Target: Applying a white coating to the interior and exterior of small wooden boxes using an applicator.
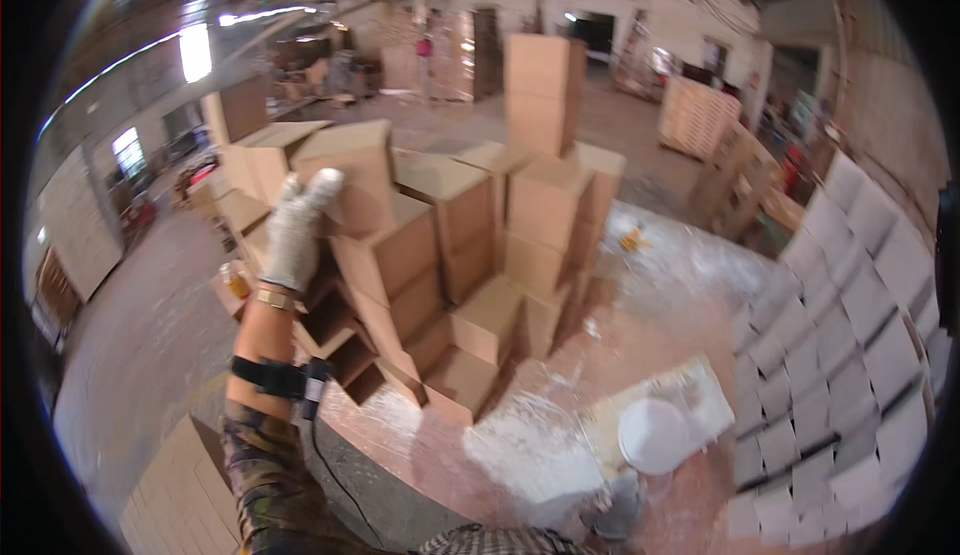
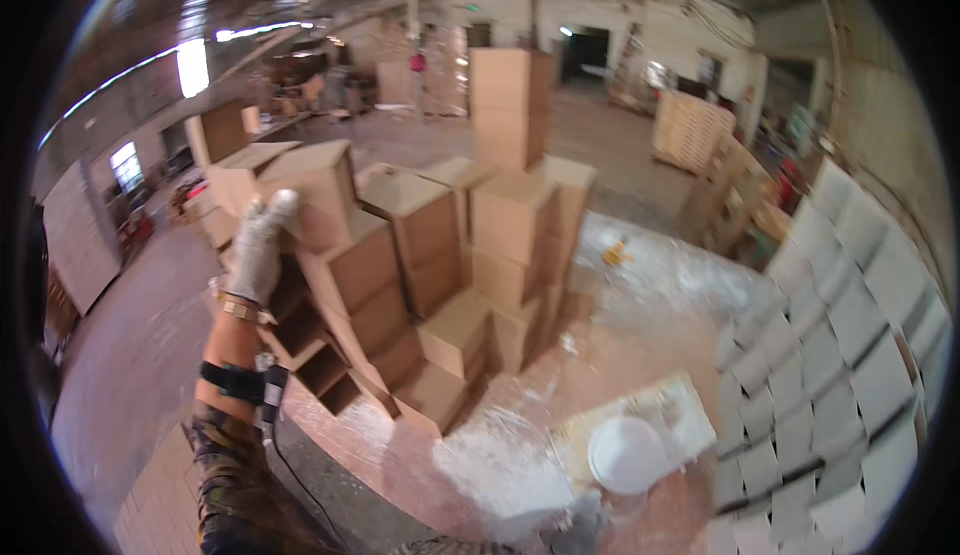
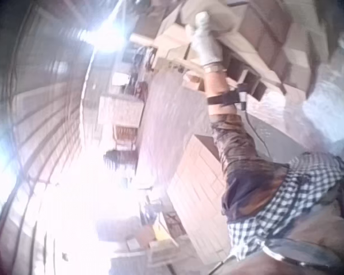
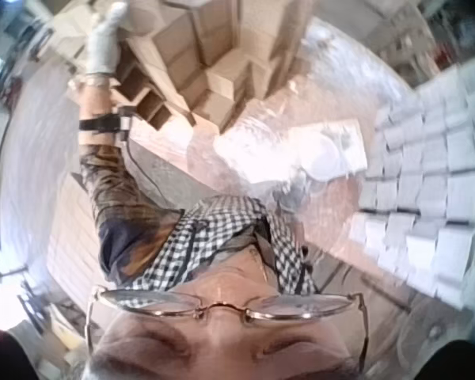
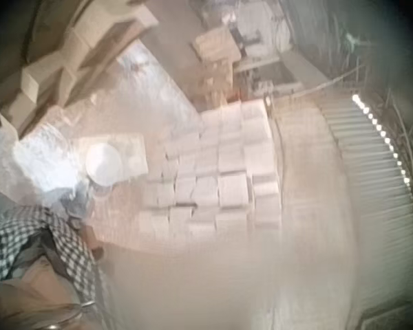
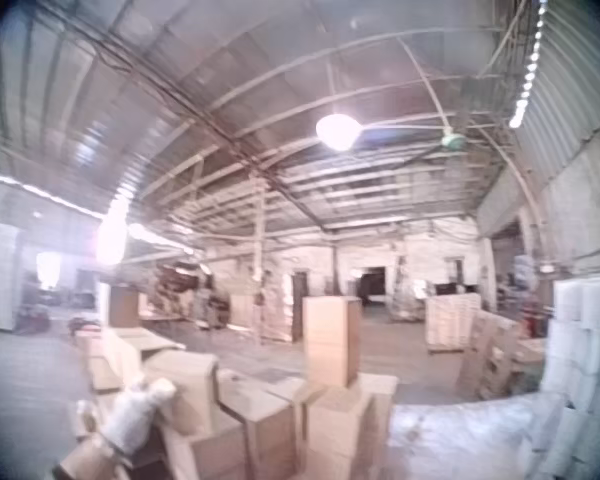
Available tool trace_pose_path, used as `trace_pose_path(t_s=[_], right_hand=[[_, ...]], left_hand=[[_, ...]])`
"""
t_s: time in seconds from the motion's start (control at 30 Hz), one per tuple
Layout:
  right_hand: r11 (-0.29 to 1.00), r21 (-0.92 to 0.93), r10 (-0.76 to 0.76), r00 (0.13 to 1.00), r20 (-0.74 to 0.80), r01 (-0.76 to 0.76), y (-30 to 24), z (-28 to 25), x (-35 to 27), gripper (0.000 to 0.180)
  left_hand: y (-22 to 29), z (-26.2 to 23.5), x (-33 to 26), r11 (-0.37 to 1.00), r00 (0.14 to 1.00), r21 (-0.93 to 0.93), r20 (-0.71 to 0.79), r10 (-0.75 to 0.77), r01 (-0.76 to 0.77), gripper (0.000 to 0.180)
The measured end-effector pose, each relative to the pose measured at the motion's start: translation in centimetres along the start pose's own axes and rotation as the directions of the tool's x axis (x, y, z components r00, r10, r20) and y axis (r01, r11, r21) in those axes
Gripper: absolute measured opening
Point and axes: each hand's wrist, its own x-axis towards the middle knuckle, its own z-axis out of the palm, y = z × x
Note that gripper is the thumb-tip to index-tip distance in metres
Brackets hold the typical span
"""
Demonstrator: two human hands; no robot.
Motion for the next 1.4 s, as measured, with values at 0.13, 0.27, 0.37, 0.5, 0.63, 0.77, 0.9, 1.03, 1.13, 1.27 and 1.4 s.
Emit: trace_pose_path(t_s=[0.13,0.27,0.37,0.5,0.63,0.77,0.9,1.03,1.13,1.27,1.4], right_hand=[[0.963,0.214,0.131,0.976,0.172,-0.167,0.0,-0.1,-1.0,0.069],[0.948,0.317,-0.059,0.985,0.163,0.004,-3.0,3.6,-3.5,0.065],[0.936,0.313,-0.215,0.964,0.155,0.158,-2.5,2.3,-2.1,0.058],[0.944,0.286,-0.209,0.969,0.134,0.164,-3.5,4.2,-5.2,0.043],[0.857,-0.366,-0.382,0.924,0.023,0.363,-2.8,2.8,-6.4,0.046],[0.978,0.121,-0.175,0.985,0.013,0.172,-4.1,2.4,-6.8,0.040],[0.721,-0.669,-0.328,0.940,-0.098,0.182,-5.5,1.9,-7.1,0.040],[0.496,-0.773,-0.408,0.892,0.194,0.395,-7.4,0.7,-5.3,0.033],[0.111,-0.836,-0.347,0.809,0.475,0.538,-7.7,1.7,-3.9,0.023],[0.480,-0.841,-0.199,0.964,0.175,0.251,-5.6,3.6,-2.1,0.023],[0.239,-0.912,-0.427,0.880,0.208,0.332,-5.9,4.3,1.2,0.021]], left_hand=[[1.1,-2.7,2.5,0.984,0.924,0.175,0.379,-0.046,-0.023,0.032],[-0.3,-0.3,-0.4,0.973,0.900,-0.056,0.371,0.229,-0.224,0.034],[-3.9,0.0,-6.8,0.983,0.892,0.019,0.423,0.159,-0.184,0.033],[-6.3,0.0,-18.2,0.787,0.751,-0.247,0.549,-0.367,0.565,0.027],[-11.6,2.9,-30.9,0.318,0.381,-0.225,0.689,-0.616,0.921,0.036],[-15.0,4.4,-38.1,0.023,0.047,-0.041,0.817,-0.575,0.999,0.042],[-14.7,6.7,-40.7,-0.286,-0.131,-0.045,0.813,-0.568,0.957,0.051],[-13.6,7.4,-41.6,-0.172,-0.139,0.032,0.742,-0.656,0.985,0.057],[-14.2,6.9,-42.7,-0.095,-0.068,0.008,0.757,-0.650,0.995,0.059],[-13.8,6.8,-43.4,-0.130,-0.077,-0.015,0.736,-0.673,0.991,0.060],[-14.7,6.6,-44.4,-0.144,-0.037,-0.093,0.702,-0.711,0.985,0.046]])
